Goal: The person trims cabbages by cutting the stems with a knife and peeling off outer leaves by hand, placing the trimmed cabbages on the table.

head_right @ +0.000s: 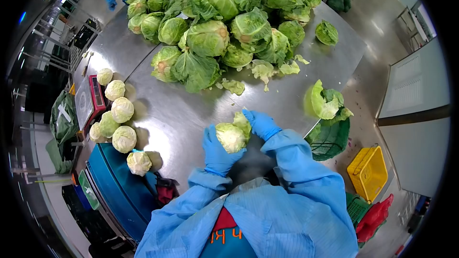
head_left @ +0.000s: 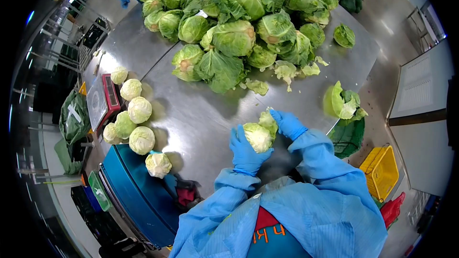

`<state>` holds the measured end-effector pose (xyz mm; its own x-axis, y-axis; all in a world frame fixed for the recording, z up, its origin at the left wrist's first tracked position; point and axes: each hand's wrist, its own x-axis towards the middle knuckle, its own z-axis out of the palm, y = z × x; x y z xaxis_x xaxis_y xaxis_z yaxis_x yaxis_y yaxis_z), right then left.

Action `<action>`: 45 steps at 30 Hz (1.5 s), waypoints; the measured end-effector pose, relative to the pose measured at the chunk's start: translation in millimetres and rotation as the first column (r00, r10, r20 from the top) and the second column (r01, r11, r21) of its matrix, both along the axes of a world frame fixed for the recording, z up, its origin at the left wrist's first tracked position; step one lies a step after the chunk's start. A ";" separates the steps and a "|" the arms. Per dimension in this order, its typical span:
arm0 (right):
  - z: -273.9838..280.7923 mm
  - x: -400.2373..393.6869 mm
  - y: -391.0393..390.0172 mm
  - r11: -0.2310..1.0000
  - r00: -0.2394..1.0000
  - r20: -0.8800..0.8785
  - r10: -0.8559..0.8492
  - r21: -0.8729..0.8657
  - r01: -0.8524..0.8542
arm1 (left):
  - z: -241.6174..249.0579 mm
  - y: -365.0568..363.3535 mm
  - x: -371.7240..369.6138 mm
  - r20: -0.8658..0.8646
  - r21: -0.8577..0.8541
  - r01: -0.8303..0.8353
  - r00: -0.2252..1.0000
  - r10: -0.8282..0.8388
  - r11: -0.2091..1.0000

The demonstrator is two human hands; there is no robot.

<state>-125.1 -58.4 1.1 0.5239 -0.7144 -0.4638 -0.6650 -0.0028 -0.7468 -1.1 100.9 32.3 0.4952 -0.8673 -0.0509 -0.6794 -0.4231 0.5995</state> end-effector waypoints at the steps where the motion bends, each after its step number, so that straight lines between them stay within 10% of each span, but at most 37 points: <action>1: 21.0 0.8 -2.9 0.986 0.998 -0.050 -0.023 0.164 0.031 | -7.5 4.6 3.1 -0.012 -0.050 0.006 1.000 -0.007 0.999; 5: -25.3 0.6 16.0 0.996 0.976 0.204 -0.081 -0.028 0.088 | -30.5 18.1 18.5 -0.144 -0.236 0.036 0.987 -0.071 0.971; 8: -4.2 -4.7 11.9 0.919 0.935 0.051 -0.350 0.212 0.332 | -53.5 37.4 42.2 -0.337 -0.366 0.076 0.919 -0.207 0.928; 12: -92.4 -101.5 -16.7 0.869 0.886 0.149 -0.439 -0.180 0.461 | -52.3 62.3 51.6 -0.737 -0.449 -0.165 0.625 -0.259 0.878; 16: 3.8 -141.6 -22.5 0.812 0.824 -0.260 -0.504 -0.469 0.348 | -30.3 71.9 48.4 -0.873 -0.366 -0.268 0.432 -0.229 0.891; 17: 26.9 -132.0 -17.0 0.809 0.749 -0.415 -0.516 -0.525 0.266 | -28.3 69.7 42.6 -0.867 -0.374 -0.271 0.443 -0.230 0.887; 20: 8.4 -91.7 16.7 0.835 0.953 -0.032 -0.301 -0.492 0.247 | -41.1 66.7 24.9 -0.732 -0.484 -0.225 0.633 -0.251 0.846; 23: 38.4 -17.9 71.9 0.990 0.983 0.164 -0.078 -0.103 0.095 | -14.2 54.2 11.8 -0.080 -0.354 0.056 0.993 -0.090 0.934; 31: 54.2 11.2 71.3 0.985 0.984 -0.048 0.172 0.001 -0.172 | -13.9 39.8 -9.3 0.031 -0.133 0.076 0.997 -0.073 0.988; 40: 60.9 20.1 66.6 0.741 0.911 -0.225 0.346 -0.530 -0.412 | -11.4 13.3 -20.4 0.116 0.214 0.029 0.992 -0.055 0.976; 45: 18.7 0.3 20.8 0.641 0.977 -0.164 0.133 -0.738 -0.211 | 10.2 17.4 -12.2 0.111 0.142 0.113 0.985 -0.129 0.983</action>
